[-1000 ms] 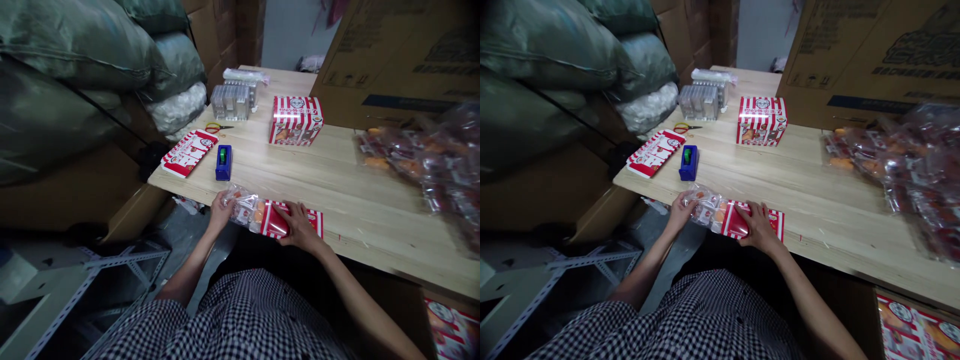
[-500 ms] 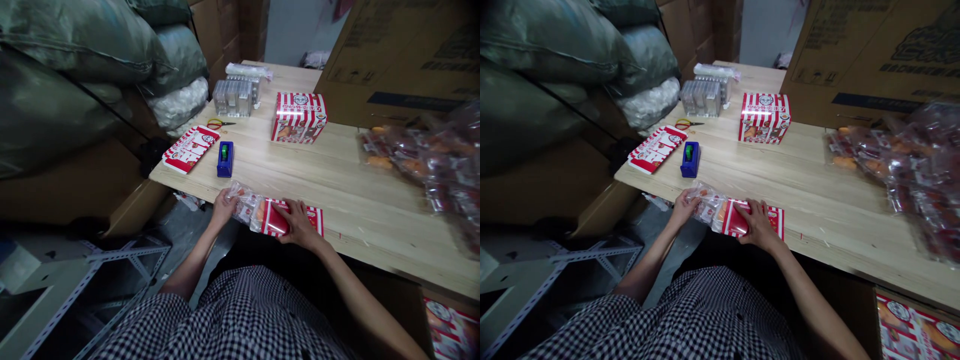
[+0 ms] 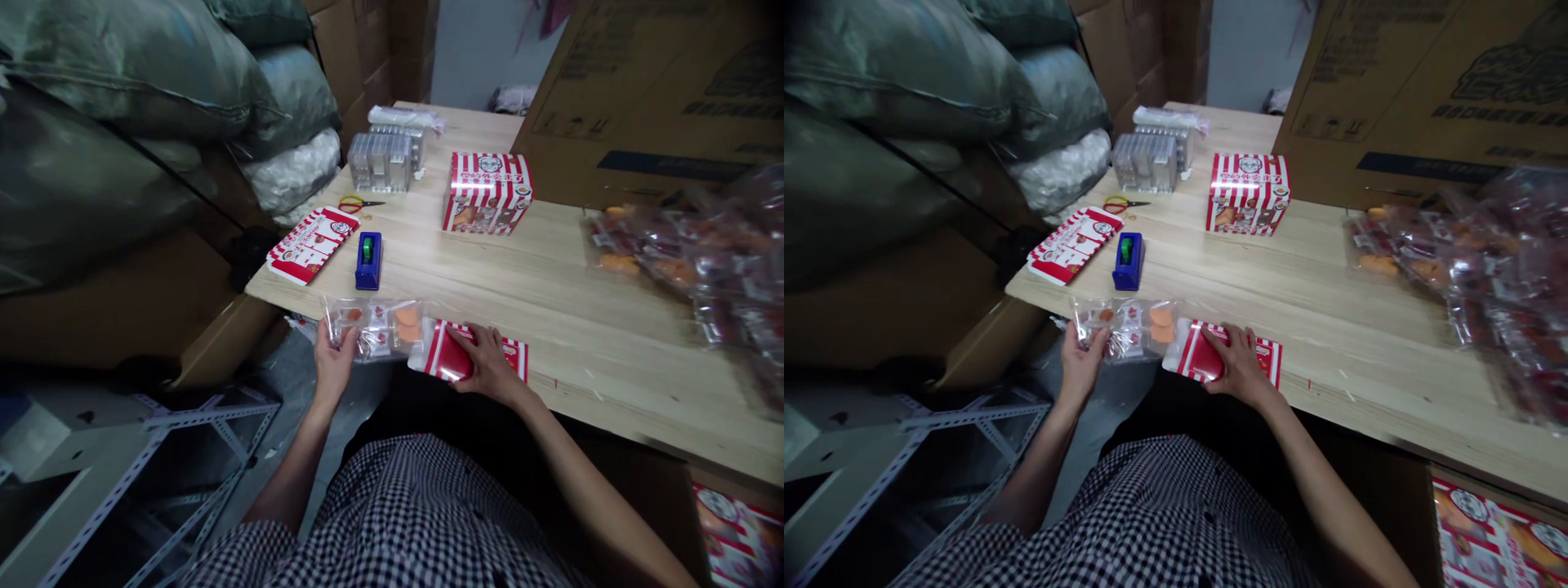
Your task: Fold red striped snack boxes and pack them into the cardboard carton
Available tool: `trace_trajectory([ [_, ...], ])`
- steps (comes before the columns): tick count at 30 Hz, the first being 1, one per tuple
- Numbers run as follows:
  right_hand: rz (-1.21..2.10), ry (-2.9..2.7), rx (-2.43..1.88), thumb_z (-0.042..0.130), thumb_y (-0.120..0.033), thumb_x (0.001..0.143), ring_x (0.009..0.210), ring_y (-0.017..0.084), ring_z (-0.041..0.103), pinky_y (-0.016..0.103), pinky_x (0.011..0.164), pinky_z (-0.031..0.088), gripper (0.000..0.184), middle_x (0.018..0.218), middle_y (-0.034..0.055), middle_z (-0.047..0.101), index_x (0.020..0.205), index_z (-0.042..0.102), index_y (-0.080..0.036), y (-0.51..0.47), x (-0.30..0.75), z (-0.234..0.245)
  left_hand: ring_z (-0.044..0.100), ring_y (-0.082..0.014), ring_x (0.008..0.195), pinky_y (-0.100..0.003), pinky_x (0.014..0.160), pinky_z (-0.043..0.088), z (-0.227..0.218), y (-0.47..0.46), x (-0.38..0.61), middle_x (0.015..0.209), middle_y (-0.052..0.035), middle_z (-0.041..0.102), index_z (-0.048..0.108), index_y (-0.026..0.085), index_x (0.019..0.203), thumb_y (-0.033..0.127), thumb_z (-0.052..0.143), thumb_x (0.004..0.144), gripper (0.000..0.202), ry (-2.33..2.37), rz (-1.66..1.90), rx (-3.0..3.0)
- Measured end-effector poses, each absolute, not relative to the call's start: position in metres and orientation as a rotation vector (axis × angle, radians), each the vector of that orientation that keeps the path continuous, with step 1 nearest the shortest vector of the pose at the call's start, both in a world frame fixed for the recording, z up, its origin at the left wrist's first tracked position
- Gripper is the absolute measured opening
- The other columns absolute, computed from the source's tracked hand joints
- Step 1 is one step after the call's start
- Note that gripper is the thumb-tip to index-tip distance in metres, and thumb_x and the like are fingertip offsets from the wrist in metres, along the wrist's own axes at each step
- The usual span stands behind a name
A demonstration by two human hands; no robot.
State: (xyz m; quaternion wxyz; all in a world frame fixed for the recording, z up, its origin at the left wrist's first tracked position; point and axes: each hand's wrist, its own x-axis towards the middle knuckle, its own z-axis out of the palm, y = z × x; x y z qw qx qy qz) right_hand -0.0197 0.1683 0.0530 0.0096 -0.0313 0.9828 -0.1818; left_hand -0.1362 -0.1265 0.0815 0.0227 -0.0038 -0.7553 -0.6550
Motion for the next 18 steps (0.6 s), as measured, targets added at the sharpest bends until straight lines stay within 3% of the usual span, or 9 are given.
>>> trace_trajectory([
  [8,-0.558,3.076,-0.051,0.080,-0.047,0.065,0.139,0.044,0.034,0.068,0.114,0.015,0.100,0.148,0.0234,0.037,0.153,0.039,-0.021,0.164,-0.021,0.057,0.070,-0.0178,0.078,-0.029,0.068,0.059,0.059,-0.148,-0.130,0.115,-0.0083,0.070,0.057,0.019,0.126,0.045,0.076,0.076,0.059,-2.583,-2.497,-0.036],
  [15,-0.571,3.073,-0.129,0.082,-0.046,0.062,0.141,0.044,0.032,0.068,0.114,0.013,0.103,0.147,0.0250,0.036,0.152,0.040,-0.020,0.165,-0.020,0.053,0.067,-0.0169,0.068,-0.027,0.061,0.055,0.064,-0.144,-0.180,0.092,-0.0072,0.074,0.071,0.016,0.108,0.038,0.082,0.069,0.046,-2.832,-2.620,-0.383],
  [18,-0.577,3.075,-0.156,0.083,-0.044,0.061,0.141,0.044,0.032,0.068,0.115,0.013,0.104,0.147,0.0244,0.036,0.153,0.039,-0.021,0.165,-0.020,0.053,0.069,-0.0196,0.076,-0.028,0.064,0.055,0.063,-0.118,-0.182,0.096,-0.0093,0.075,0.073,0.016,0.105,0.037,0.084,0.066,0.046,-2.849,-2.626,-0.501],
])
